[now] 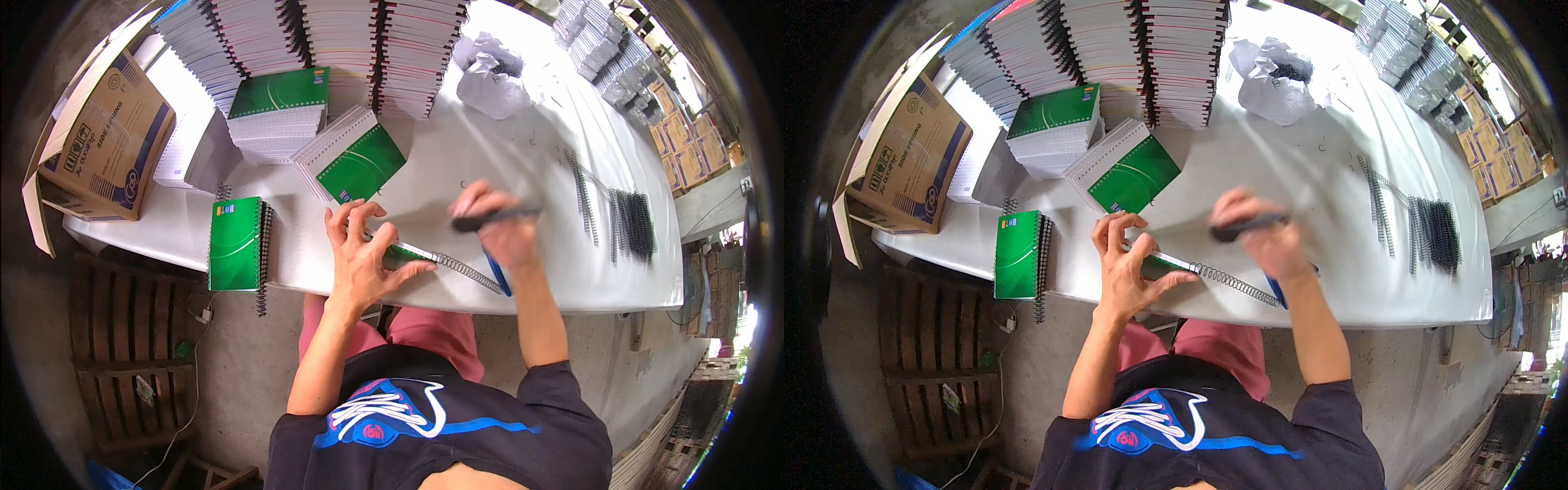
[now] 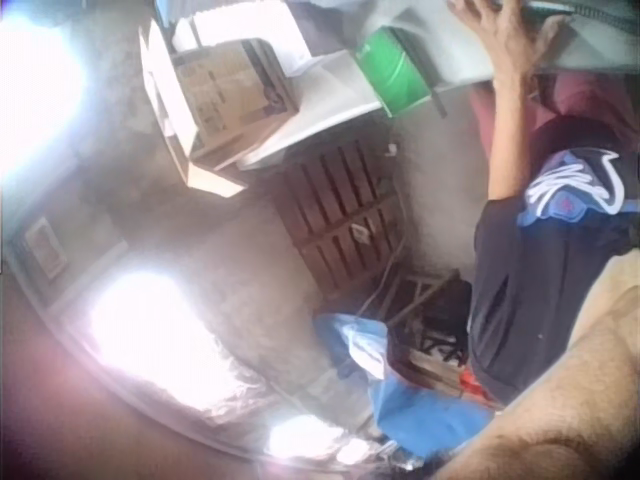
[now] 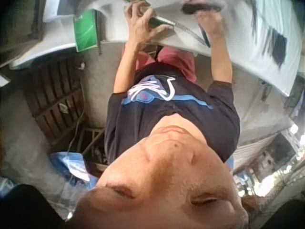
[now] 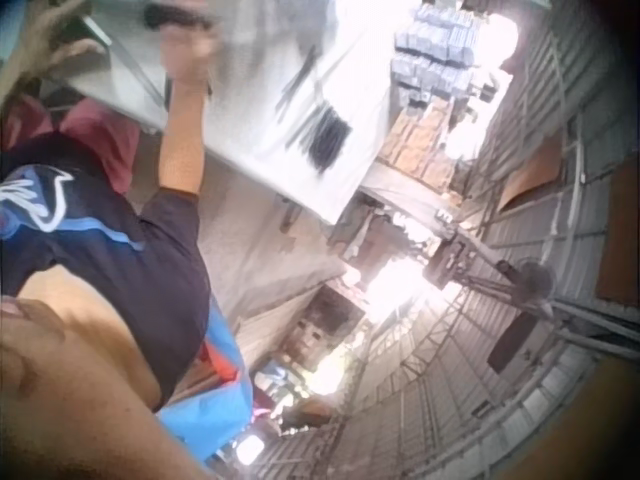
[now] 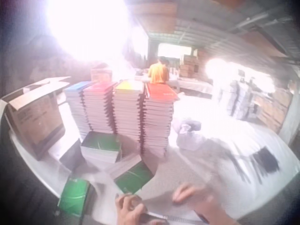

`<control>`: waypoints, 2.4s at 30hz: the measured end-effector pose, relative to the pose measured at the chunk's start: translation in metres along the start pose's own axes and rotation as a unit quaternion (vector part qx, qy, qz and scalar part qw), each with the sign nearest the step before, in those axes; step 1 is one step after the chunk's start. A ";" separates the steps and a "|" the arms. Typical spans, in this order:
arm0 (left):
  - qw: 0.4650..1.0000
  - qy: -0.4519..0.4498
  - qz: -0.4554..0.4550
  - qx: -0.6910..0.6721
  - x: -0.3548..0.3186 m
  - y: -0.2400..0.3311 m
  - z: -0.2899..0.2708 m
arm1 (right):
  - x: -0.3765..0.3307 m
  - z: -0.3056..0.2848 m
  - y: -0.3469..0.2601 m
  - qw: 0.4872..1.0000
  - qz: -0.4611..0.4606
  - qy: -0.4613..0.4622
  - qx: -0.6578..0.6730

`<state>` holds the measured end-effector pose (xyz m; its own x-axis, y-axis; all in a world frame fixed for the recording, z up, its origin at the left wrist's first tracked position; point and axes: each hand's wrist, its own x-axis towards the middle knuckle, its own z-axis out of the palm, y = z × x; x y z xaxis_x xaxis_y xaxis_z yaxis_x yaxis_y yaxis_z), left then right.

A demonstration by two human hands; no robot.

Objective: The person aligns a notebook cover with paper sheets, threads a spiral wire through the holes by hand, and uses a pair of pliers to bend the ends of the wire. They repeat the process with several notebooks, stacking them on the table when finished.

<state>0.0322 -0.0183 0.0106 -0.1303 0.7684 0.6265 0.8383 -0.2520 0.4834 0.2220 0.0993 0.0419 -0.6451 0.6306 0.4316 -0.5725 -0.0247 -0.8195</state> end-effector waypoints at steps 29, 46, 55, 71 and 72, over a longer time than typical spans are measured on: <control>0.974 0.034 -0.095 -0.204 0.006 -0.013 0.005 | 0.006 0.014 0.010 0.934 0.092 -0.012 -0.344; 0.923 0.033 -0.174 -0.343 0.002 -0.031 0.020 | 0.025 0.021 0.029 0.944 0.076 -0.027 -0.320; 0.933 0.000 -0.155 -0.325 0.000 -0.026 0.017 | 0.040 0.046 0.021 0.977 0.034 -0.065 -0.200; 0.914 0.027 -0.148 -0.376 -0.010 -0.045 0.025 | 0.034 0.014 0.005 0.820 0.054 0.071 -0.566; 0.864 0.047 -0.188 -0.465 -0.010 -0.042 0.022 | 0.022 -0.008 -0.001 0.762 0.058 0.096 -0.638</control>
<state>0.0107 -0.0025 -0.0296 -0.3803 0.8585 0.3439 -0.0555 -0.3924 0.9181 0.2122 0.1198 0.0490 -0.4981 0.7866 0.3650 0.5192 0.6076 -0.6010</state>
